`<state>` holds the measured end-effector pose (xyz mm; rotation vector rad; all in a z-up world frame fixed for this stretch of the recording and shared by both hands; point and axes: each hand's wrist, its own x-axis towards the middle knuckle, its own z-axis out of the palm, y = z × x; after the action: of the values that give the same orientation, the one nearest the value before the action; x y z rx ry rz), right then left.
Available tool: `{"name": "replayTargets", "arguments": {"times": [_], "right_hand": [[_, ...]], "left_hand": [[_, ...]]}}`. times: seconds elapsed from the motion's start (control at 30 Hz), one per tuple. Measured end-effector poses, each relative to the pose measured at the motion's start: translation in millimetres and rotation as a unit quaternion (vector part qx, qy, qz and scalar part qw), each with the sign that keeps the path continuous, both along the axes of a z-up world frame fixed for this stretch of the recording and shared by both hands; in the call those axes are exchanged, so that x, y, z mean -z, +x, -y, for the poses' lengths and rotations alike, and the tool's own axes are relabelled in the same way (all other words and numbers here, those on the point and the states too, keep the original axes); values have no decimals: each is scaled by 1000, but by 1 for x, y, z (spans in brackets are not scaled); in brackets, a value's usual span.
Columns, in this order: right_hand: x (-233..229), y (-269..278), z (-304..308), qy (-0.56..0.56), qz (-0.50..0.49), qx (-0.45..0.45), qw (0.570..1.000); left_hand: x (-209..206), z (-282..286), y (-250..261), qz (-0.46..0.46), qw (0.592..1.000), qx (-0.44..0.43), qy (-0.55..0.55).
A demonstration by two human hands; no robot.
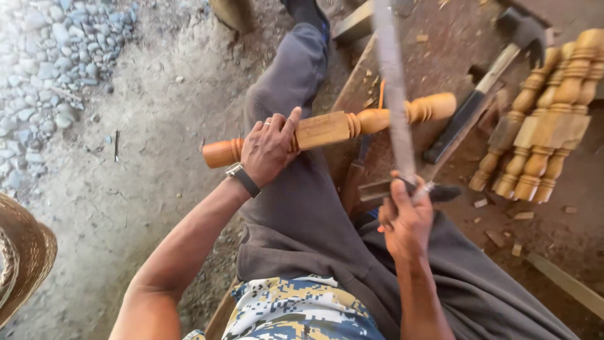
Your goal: Carving and measuring a wooden furniture leg using a hammer, chisel, and square ruler
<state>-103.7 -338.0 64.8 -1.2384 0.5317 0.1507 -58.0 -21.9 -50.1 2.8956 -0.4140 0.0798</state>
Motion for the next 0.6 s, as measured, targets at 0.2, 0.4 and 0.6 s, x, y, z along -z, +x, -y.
{"name": "replayTargets", "arguments": {"times": [0.2,0.4,0.6], "right_hand": [[46,-4,-35,37,-56,-59,996],[53,7,-70,83,-136,-106,981],[41,2,-86,87,-149,-149,974]], "left_hand": [[-34,9,4,-171,983,-18,-62],[-28,-1,43,-189,961,10,-202],[-17,-15,54,-283,935,-17,-212]]}}
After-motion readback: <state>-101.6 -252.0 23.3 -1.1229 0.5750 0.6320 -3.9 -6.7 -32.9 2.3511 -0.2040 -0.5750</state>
